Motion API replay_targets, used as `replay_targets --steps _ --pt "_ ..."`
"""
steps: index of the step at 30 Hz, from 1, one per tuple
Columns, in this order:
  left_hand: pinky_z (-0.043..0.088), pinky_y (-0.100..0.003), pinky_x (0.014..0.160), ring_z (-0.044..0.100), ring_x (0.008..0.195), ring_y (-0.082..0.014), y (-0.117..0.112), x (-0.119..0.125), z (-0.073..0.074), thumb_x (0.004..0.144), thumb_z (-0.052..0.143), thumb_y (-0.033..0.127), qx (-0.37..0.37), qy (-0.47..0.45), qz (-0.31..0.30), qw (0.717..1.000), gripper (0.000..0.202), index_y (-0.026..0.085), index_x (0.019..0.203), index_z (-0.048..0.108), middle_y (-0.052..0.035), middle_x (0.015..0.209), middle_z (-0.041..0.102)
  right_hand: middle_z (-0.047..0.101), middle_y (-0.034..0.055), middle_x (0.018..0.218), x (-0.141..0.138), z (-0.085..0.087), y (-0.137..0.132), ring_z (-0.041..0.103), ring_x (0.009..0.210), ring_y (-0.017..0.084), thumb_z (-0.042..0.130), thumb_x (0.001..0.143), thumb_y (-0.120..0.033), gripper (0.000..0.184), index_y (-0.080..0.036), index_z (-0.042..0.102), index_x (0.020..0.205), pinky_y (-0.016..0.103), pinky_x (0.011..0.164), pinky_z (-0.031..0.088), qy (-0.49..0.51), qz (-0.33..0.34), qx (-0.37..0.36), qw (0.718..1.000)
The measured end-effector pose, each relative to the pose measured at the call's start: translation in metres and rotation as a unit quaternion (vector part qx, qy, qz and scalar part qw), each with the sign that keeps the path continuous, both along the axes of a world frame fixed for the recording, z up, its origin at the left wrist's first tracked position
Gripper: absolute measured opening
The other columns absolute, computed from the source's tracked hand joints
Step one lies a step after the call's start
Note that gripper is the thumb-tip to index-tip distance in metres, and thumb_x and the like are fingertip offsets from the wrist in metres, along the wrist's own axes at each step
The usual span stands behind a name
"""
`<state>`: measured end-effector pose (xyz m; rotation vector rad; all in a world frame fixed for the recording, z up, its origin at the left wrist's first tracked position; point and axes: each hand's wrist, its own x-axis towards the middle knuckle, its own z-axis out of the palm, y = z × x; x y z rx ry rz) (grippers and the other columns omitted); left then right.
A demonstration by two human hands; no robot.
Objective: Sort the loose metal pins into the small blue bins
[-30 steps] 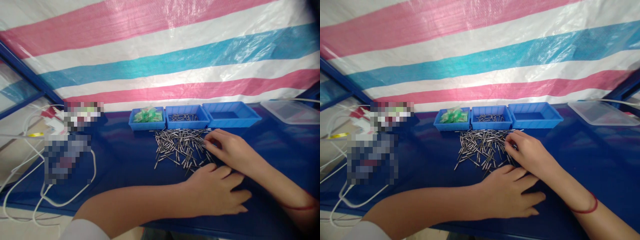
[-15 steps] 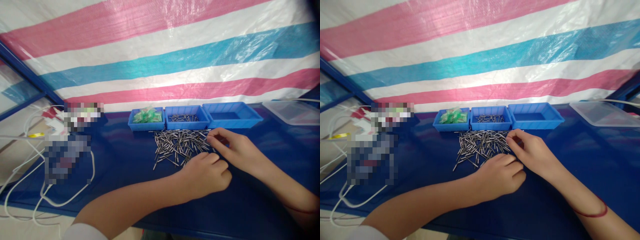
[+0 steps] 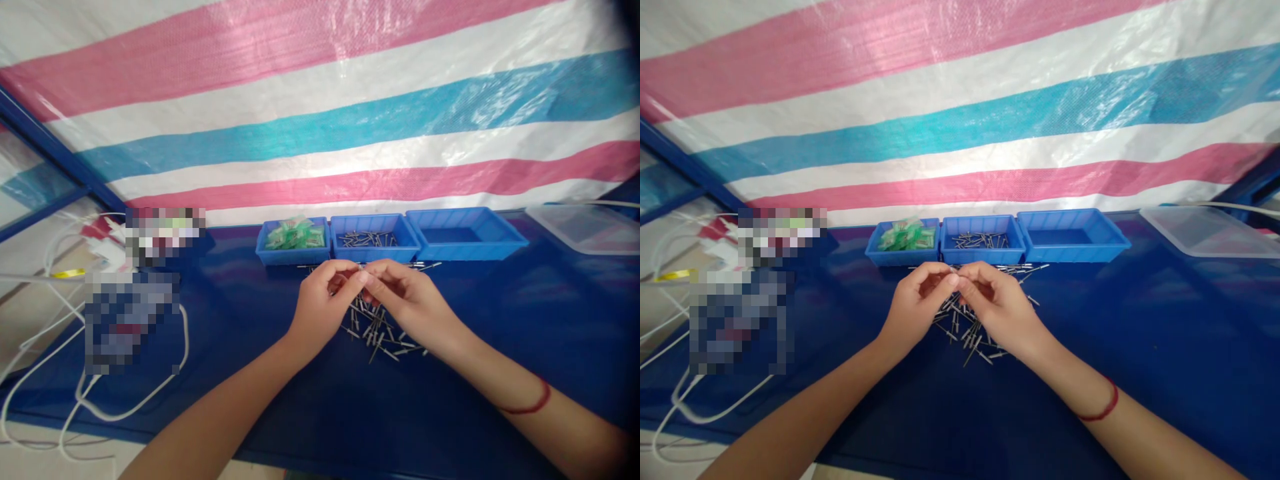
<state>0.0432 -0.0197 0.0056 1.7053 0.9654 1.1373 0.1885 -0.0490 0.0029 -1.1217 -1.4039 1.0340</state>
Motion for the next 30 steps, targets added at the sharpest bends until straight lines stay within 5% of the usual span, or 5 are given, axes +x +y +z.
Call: replay_targets --steps 14,23,30 --pt "0.048 -0.024 0.066 0.06 0.07 -0.0125 -0.0047 -0.0038 -0.0019 0.086 0.059 0.027 0.064 0.039 -0.027 0.997 0.014 0.016 0.092 0.065 -0.0038 0.083 0.067 0.052 -0.0027 0.061 0.0036 -0.004 -0.0099 0.044 0.054 0.008 0.054 0.089 -0.045 0.029 -0.018 0.058 0.079 0.022 0.05 0.034 0.094 0.045 -0.106 0.989" --pt "0.047 -0.023 0.067 0.06 0.074 -0.0126 -0.0024 -0.0048 -0.0034 0.085 0.06 0.024 0.082 0.036 -0.02 0.996 0.013 0.019 0.095 0.066 -0.0031 0.087 0.067 0.059 -0.0022 0.067 0.0041 -0.0068 -0.0087 0.054 0.06 0.009 0.066 0.082 -0.037 0.02 -0.02 0.062 0.09 0.021 0.056 0.044 0.16 -0.002 -0.075 0.984" --pt "0.047 -0.022 0.067 0.059 0.074 -0.0121 0.0005 -0.0055 -0.0052 0.085 0.06 0.025 0.038 0.033 -0.026 0.998 0.014 0.018 0.096 0.065 -0.0033 0.089 0.067 0.064 -0.0014 0.076 0.0084 -0.0005 -0.0108 0.059 0.061 0.01 0.071 0.077 -0.031 0.017 -0.023 0.063 0.089 0.024 0.059 0.051 0.106 -0.048 0.009 0.993"
